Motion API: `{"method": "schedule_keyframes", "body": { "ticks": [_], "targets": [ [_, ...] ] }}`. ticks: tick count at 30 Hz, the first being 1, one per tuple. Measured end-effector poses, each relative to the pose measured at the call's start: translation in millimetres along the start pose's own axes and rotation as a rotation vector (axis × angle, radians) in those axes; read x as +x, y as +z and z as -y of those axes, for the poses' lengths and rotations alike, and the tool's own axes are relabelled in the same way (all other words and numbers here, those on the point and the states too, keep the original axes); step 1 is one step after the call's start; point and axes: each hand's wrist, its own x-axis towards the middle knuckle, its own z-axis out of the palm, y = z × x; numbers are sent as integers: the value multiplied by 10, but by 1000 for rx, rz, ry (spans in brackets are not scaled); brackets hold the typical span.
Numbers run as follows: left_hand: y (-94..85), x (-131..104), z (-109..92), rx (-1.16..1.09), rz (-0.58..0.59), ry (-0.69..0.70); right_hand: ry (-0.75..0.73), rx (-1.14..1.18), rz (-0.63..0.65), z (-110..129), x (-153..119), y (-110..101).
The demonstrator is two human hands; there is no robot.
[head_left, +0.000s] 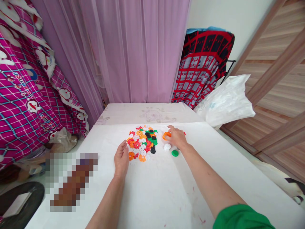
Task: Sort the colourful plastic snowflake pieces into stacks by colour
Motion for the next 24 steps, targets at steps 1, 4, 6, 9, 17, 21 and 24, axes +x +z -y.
{"method": "schedule_keyframes", "body": {
  "ticks": [1,4,6,9,17,21,24],
  "targets": [
    [-1,-3,-4,-1,1,-2,-3,-5,2,-3,9,9],
    [-3,-7,-8,-5,6,-9,-12,-9,-2,-10,32,42],
    [-6,-5,0,-4,7,-11,-15,-5,-3,-14,42,74],
    [-9,4,20,-2,7,-8,-28,16,-14,-42,48,103],
    [1,18,33,-10,0,-11,-14,216,-165,-19,-267,42],
    [4,12,18,-32,-11,3,-133,388,-80,351,-638,177],
    [3,10,17,-40,-21,9,-180,374,-43,611,-850,296]
  ]
}}
